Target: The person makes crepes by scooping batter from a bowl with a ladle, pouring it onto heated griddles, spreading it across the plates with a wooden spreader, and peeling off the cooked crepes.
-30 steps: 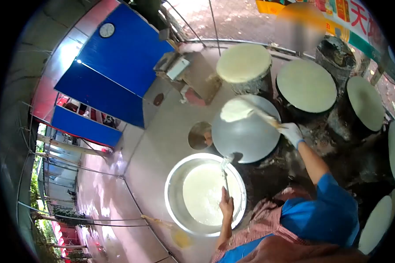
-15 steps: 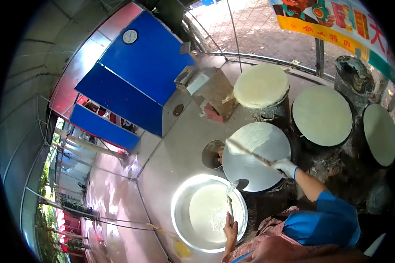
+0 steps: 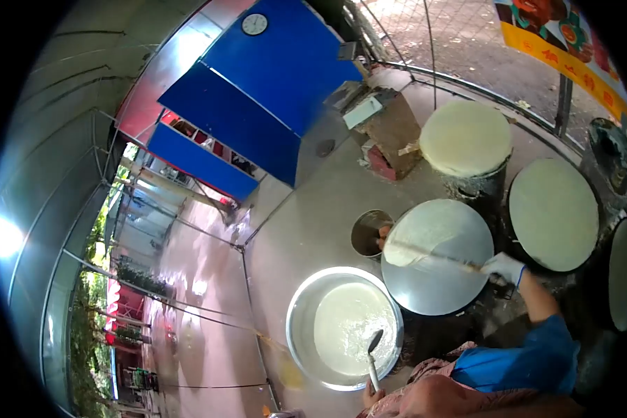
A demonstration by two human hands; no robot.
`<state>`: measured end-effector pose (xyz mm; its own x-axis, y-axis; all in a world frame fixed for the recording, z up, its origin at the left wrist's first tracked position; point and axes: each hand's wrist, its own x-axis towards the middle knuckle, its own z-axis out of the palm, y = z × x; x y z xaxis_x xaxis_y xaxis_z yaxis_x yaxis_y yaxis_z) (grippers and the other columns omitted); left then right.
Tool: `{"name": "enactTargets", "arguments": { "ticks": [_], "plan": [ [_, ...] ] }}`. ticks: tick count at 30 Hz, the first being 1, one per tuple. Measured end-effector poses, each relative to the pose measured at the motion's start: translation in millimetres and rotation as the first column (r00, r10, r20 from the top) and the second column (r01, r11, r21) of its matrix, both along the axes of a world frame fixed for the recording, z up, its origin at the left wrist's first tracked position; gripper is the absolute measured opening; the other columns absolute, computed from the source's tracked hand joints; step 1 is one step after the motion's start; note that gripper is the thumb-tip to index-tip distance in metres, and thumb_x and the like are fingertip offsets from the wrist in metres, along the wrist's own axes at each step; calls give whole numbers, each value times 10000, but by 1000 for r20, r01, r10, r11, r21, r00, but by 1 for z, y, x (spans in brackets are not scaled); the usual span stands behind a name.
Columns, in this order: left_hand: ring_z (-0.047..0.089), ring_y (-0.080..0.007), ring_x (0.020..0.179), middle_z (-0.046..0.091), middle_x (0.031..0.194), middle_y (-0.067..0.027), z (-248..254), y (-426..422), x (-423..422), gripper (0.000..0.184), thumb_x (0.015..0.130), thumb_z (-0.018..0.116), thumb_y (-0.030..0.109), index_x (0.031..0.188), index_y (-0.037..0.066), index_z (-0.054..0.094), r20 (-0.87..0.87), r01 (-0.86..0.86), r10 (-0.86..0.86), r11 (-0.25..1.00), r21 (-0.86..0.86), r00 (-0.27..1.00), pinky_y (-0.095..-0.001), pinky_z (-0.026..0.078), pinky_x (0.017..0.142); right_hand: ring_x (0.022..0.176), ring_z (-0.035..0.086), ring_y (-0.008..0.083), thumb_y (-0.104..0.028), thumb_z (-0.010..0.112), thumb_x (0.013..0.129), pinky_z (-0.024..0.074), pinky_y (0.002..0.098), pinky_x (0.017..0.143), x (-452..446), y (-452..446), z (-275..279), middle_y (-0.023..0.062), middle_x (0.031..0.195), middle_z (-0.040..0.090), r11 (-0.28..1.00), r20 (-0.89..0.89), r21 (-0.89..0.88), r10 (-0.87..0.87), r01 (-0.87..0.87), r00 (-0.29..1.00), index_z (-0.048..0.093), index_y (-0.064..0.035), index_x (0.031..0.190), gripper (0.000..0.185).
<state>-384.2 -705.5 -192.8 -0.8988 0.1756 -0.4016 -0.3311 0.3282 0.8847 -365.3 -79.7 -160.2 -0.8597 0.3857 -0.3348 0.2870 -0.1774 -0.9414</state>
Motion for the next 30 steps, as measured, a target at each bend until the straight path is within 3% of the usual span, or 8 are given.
{"name": "enactTargets", "arguments": {
  "ticks": [4,12,15,20,26,27,28,30],
  "plan": [
    [604,-154,720,629,931,-79,-41,-39,22,706,785,648,-56,1407,95,350,172,-100,94,995,26,981,-269,508,610,380,448,179,-209,696,765,307,327,338,-47,17,107,88,549,535,979,240,-174,-66,110,969,607,-23,617,254],
    [605,-139,745,638,949,-100,-28,-17,39,694,783,662,-43,1398,73,363,38,-100,105,988,-120,994,-279,514,618,375,465,182,-179,755,694,323,319,344,-3,33,48,101,527,537,947,276,-240,278,-214,920,639,-17,669,201],
    [601,-141,730,635,930,-99,-34,-26,49,683,784,654,-48,1392,72,370,111,-161,175,980,-121,978,-280,509,607,384,465,172,-196,737,720,324,331,351,-63,37,30,111,584,577,975,-15,-200,-106,101,994,657,1,729,213],
    [595,-144,706,631,899,-98,-34,-27,54,663,786,641,-57,1382,70,381,148,-205,226,967,-148,963,-281,502,590,477,528,198,-191,741,722,406,342,423,-38,29,57,97,594,577,900,389,-308,414,-307,823,691,-21,818,202],
    [587,-147,677,625,861,-96,-31,-26,69,641,788,625,-69,1370,67,394,139,-251,272,957,-148,952,-283,493,570,615,588,148,-150,767,658,459,306,583,-20,64,20,73,657,646,925,236,-104,379,-365,895,694,-4,722,175],
    [586,-148,673,624,855,-96,-32,-30,72,637,788,623,-70,1368,67,397,139,-257,277,956,-142,951,-283,491,566,527,545,140,-149,730,698,413,293,469,-43,29,130,59,602,596,968,224,-31,248,-248,942,662,-6,699,158],
    [585,-148,668,623,849,-96,-34,-33,79,633,789,620,-72,1366,66,399,149,-257,277,956,-139,949,-284,490,563,442,485,140,-177,714,736,352,297,378,-72,38,52,53,563,545,987,-2,-126,102,-101,995,648,-12,722,178],
    [582,-150,658,621,836,-95,-36,-41,86,626,789,615,-76,1362,66,404,151,-257,275,958,-130,949,-284,487,556,402,448,144,-208,720,737,333,307,354,-91,30,86,55,554,538,967,239,-59,255,-249,937,659,-21,760,198]
  ]
}}
